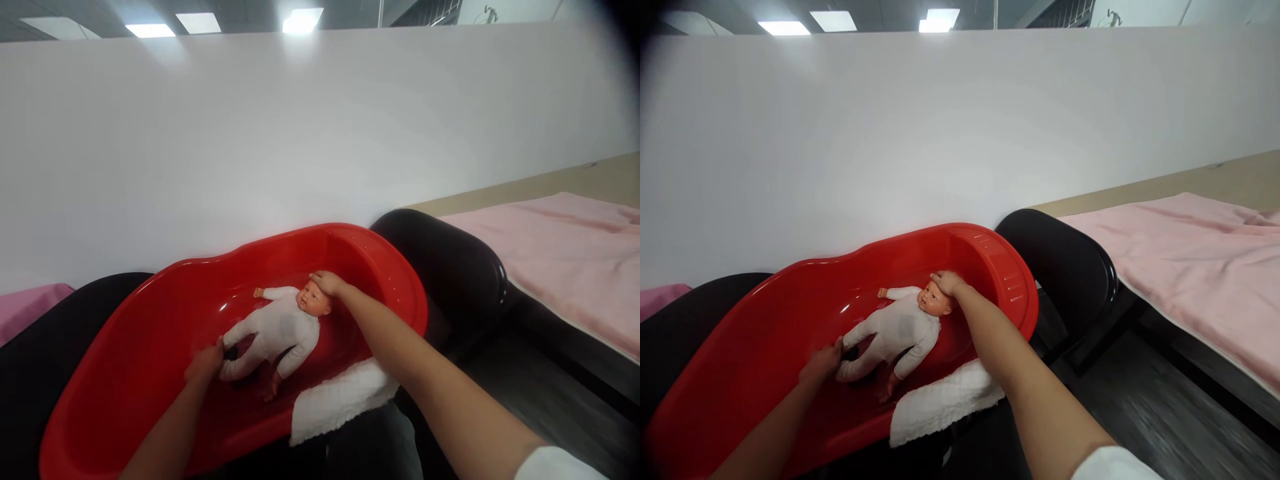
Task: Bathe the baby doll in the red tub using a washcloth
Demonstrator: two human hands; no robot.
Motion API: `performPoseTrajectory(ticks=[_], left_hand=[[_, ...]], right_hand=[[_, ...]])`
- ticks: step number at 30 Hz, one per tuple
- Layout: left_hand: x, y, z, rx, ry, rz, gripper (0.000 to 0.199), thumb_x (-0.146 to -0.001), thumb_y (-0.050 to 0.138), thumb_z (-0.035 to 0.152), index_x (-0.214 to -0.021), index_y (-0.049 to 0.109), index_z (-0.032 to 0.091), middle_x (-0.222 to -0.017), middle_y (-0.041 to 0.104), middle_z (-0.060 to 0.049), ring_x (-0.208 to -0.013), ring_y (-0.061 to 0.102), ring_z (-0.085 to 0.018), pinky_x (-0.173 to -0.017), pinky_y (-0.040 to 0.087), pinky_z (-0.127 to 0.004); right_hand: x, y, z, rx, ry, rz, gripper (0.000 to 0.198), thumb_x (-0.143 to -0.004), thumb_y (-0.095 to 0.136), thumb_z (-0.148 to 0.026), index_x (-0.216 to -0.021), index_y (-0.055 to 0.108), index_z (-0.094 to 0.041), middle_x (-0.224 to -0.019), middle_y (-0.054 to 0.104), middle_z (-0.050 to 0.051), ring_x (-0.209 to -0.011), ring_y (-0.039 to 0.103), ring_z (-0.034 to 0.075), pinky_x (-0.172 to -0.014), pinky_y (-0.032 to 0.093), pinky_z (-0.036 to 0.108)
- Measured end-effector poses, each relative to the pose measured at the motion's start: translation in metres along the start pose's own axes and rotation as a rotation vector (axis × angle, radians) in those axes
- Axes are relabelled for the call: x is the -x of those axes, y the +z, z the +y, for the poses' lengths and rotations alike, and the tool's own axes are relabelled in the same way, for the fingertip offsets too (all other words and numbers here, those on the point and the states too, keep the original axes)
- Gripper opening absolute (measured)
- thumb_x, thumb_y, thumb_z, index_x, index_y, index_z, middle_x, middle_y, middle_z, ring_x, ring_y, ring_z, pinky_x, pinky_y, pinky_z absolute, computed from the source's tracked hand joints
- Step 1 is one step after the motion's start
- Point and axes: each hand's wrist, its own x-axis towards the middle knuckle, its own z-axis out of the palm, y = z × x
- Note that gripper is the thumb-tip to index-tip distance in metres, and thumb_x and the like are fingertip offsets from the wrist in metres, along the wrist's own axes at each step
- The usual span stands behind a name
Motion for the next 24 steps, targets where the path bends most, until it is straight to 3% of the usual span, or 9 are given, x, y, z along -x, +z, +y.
performPoseTrajectory(ticks=[4, 13, 20, 24], left_hand=[[0.003, -0.003, 0.005, -0.026, -0.123, -0.069, 0.061, -0.091, 0.017, 0.049, -0.114, 0.06, 0.012, -0.112, 0.061, -0.024, -0.107, 0.057, -0.039, -0.08, 0.044, -0.051], [0.011, -0.005, 0.012, -0.093, -0.138, -0.042, 0.066, -0.093, 0.01, 0.048, -0.122, 0.055, 0.009, -0.122, 0.053, -0.027, -0.104, 0.058, -0.038, -0.081, 0.044, -0.051], [0.019, -0.006, 0.023, -0.209, -0.09, 0.047, 0.06, -0.094, 0.009, 0.042, -0.116, 0.054, 0.009, -0.113, 0.054, -0.022, -0.105, 0.056, -0.041, -0.078, 0.044, -0.052], [0.026, -0.009, 0.033, -0.332, -0.016, 0.102, 0.048, -0.093, 0.012, 0.023, -0.114, 0.053, 0.008, -0.107, 0.054, -0.021, -0.101, 0.058, -0.041, -0.075, 0.044, -0.051]], right_hand=[[0.0, 0.003, -0.002, 0.065, -0.088, -0.044, 0.039, -0.087, 0.048, -0.049, -0.102, 0.069, -0.02, -0.108, 0.068, 0.007, -0.087, 0.06, 0.018, -0.072, 0.041, 0.026], [0.001, 0.01, -0.006, 0.431, -0.422, -0.065, 0.036, -0.088, 0.046, -0.041, -0.093, 0.073, -0.019, -0.104, 0.068, 0.01, -0.093, 0.058, 0.023, -0.076, 0.038, 0.029], [0.001, 0.009, -0.012, 0.508, -0.309, -0.114, 0.04, -0.09, 0.039, -0.045, -0.098, 0.072, -0.023, -0.105, 0.07, 0.006, -0.09, 0.061, 0.019, -0.072, 0.04, 0.026], [-0.001, 0.008, -0.014, 0.413, -0.197, -0.137, 0.044, -0.09, 0.038, -0.049, -0.096, 0.072, -0.022, -0.098, 0.071, 0.007, -0.082, 0.062, 0.019, -0.067, 0.04, 0.027]])
